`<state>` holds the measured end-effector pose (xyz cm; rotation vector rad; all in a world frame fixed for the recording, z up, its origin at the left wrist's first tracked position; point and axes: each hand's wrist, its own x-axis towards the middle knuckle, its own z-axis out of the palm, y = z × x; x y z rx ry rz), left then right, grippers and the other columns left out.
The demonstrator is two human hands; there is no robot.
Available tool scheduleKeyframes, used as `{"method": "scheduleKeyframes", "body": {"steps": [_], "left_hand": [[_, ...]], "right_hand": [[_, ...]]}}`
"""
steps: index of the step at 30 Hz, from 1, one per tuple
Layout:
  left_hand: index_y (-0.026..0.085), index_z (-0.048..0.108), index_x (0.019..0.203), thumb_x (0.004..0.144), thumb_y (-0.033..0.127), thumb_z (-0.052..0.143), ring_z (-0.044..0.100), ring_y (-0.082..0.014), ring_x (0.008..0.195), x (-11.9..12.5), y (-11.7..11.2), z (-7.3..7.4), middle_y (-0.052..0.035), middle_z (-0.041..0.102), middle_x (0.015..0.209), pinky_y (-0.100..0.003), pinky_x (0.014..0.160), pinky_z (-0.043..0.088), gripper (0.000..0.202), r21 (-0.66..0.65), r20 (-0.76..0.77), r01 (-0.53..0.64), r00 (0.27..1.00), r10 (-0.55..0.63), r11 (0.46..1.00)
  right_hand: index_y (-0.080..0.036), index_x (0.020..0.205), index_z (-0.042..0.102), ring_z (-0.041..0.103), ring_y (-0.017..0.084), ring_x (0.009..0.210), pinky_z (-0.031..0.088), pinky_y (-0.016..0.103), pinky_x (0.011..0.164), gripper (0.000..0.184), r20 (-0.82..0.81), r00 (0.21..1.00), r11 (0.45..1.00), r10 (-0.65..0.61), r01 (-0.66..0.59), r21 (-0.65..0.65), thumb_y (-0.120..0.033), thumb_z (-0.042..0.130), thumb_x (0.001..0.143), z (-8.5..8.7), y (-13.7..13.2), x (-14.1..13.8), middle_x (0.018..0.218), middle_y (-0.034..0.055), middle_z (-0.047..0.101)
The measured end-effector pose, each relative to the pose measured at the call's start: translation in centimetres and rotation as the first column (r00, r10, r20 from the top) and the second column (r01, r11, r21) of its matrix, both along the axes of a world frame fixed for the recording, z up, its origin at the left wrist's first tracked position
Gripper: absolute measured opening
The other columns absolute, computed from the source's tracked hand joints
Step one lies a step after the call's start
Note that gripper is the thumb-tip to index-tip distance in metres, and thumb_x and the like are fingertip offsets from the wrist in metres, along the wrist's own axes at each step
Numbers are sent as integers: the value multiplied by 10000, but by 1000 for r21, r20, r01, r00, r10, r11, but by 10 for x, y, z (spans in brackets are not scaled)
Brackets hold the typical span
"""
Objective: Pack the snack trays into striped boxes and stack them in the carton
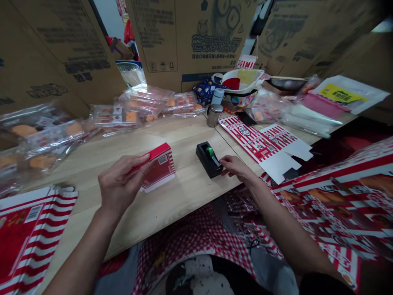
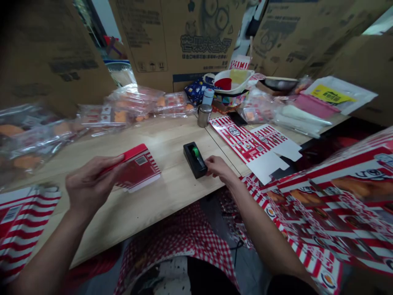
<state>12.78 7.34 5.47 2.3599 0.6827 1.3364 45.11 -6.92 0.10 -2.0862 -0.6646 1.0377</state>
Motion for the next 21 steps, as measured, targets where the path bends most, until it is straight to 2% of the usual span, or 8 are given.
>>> {"method": "scheduleKeyframes", "body": {"steps": [4, 12, 18, 21], "left_hand": [[285, 757, 1086, 846, 245, 770, 740, -181, 867, 3, 6, 2, -5, 783, 1023, -314, 768, 591, 244, -43, -1, -10, 1000, 10, 999], [307, 756, 1104, 845, 253, 777, 735, -179, 853, 1, 4, -1, 2, 784, 1021, -318, 754, 588, 265, -28, 8, 2, 1000, -2, 1000], [314, 753, 1102, 845, 228, 778, 733, -165, 864, 2, -1, 3, 10, 782, 1036, -310, 779, 587, 272, -25, 12, 21, 1000, -21, 999], [312, 754, 1094, 846, 216, 777, 732, -165, 875, 2, -3, 4, 8, 780, 1044, -306, 785, 582, 267, -40, 18, 28, 999, -27, 999]], "right_hand": [[-143, 981, 620, 682, 108, 550, 430, 164, 427, 105, -73, 997, 1000, 4, -3, 10, -210, 541, 962, 8, 1, -4, 873, 52, 713], [-122, 808, 636, 665, 137, 521, 505, 203, 467, 119, -195, 981, 1000, 2, 2, 20, -216, 681, 865, 10, 2, -6, 676, 36, 656], [-182, 805, 562, 662, 137, 576, 540, 235, 565, 225, -227, 974, 989, 8, 27, 147, -318, 739, 775, 19, -3, 0, 688, -3, 638], [-185, 751, 560, 634, 125, 633, 523, 228, 621, 234, -184, 983, 978, -9, 48, 205, -329, 742, 723, 12, -7, 1, 693, -4, 629]]}}
